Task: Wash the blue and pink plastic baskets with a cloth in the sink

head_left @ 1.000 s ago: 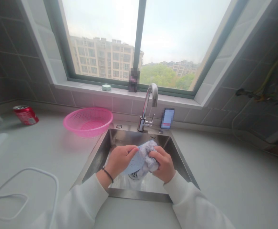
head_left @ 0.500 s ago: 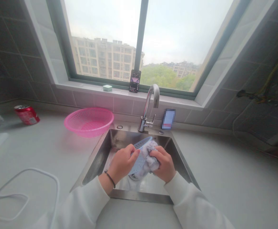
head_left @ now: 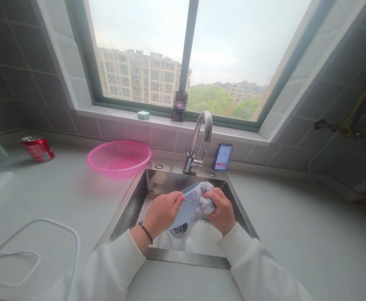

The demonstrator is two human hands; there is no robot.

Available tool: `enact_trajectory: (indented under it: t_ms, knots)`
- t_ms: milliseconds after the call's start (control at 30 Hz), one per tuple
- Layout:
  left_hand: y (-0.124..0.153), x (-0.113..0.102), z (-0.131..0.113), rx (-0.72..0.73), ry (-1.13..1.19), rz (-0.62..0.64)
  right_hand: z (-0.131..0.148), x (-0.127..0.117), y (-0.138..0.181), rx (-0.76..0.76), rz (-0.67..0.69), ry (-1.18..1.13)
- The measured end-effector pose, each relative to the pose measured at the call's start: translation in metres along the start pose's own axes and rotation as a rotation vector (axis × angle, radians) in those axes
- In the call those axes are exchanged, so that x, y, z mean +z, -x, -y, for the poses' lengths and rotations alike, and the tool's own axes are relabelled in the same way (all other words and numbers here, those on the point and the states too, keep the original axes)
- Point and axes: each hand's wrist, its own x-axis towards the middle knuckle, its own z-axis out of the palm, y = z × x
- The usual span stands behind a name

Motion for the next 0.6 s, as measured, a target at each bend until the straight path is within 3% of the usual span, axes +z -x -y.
enact_trajectory:
  t_ms: [100, 267, 467, 600]
  knots:
    - [-0.001, 0.000, -0.001, -0.026, -0.034, -0.012, 0.002, 0.001, -0.001, -0.007, -0.015, 0.014]
    - [-0.001, 0.003, 0.000, -0.095, -0.003, -0.016, 0.024, 0.005, 0.005, -0.226, 0.158, -0.075]
    - [0.000, 0.003, 0.001, -0.127, 0.097, -0.038, 0.001, 0.001, 0.000, 0.001, -0.013, -0.015]
    - [0.002, 0.003, 0.002, -0.120, 0.094, -0.063, 0.017, 0.003, 0.005, -0.124, 0.042, -0.050]
